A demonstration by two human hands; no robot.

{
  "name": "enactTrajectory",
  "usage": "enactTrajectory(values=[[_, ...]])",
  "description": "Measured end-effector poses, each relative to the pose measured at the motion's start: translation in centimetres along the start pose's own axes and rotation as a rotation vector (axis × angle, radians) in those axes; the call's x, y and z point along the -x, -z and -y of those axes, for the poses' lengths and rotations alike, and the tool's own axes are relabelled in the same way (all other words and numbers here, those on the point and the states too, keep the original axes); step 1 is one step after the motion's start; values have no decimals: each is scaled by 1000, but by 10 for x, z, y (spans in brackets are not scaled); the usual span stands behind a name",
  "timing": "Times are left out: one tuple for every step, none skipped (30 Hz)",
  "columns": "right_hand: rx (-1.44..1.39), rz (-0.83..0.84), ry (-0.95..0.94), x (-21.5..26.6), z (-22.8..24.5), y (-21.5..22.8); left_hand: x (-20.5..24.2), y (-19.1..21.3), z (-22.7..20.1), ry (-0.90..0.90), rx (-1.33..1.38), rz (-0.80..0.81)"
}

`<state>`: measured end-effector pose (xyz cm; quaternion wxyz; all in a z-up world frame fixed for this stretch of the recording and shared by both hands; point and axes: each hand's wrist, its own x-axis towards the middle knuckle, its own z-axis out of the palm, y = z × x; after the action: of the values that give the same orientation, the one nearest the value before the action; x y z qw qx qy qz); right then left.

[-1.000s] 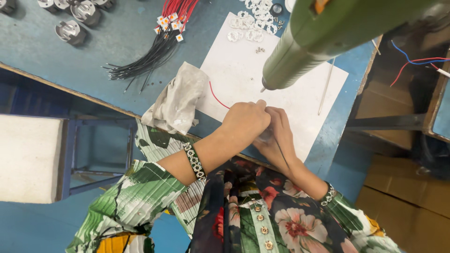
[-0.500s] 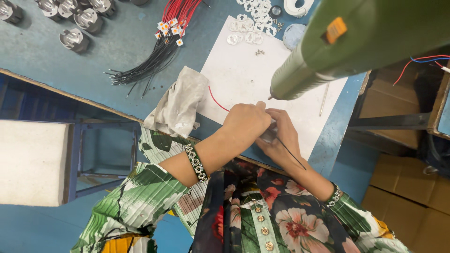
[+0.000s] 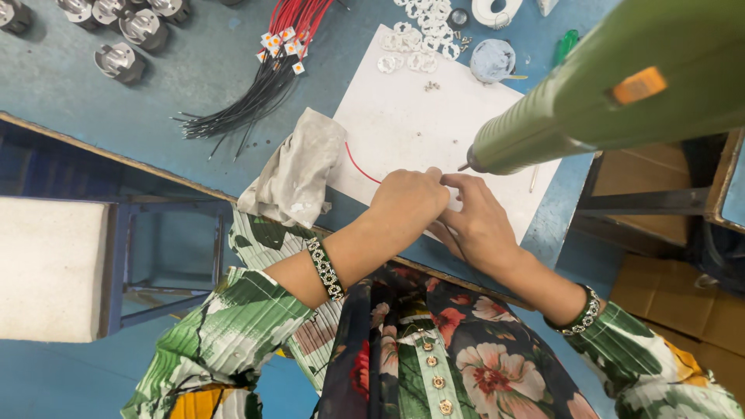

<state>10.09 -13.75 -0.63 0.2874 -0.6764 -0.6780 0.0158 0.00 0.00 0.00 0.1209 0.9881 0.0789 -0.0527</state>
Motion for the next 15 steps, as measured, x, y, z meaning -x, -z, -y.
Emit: enactTrajectory(values=[[10, 6, 3, -1, 0, 0, 1, -1, 0, 2, 0, 2], [24, 6, 7, -1, 1, 0, 1, -2, 0, 3, 3, -3], [39, 5, 6, 0, 1, 1, 1, -3, 0, 1, 6, -8], [54, 3, 6, 1, 1, 1, 1, -4, 0, -2, 9, -12], [63, 2, 1, 2, 1, 1, 1, -4, 1, 0, 19, -12], [72, 2, -4, 3, 1, 1, 1, -4, 1, 3, 30, -12], [82, 0, -7, 3, 1, 0, 0, -3, 2, 6, 39, -13], [64, -12, -15, 3, 2, -1, 0, -3, 2, -2, 32, -24], [45, -22, -22, 3, 3, -2, 0, -4, 2, -6, 26, -34], [25, -31, -28, 4, 3, -3, 0, -4, 1, -10, 21, -44], [34, -33, -26, 5, 3, -4, 0, -6, 1, -8, 19, -42], [43, -34, -24, 6, 3, -5, -1, -7, 1, -5, 17, -40], [54, -38, -25, 7, 3, -5, -1, -8, 1, -7, 14, -37], [51, -24, -28, 8, 2, -5, -1, -9, 1, -5, 17, -44], [51, -12, -27, 7, 2, -4, -2, -8, 0, -3, 17, -54]])
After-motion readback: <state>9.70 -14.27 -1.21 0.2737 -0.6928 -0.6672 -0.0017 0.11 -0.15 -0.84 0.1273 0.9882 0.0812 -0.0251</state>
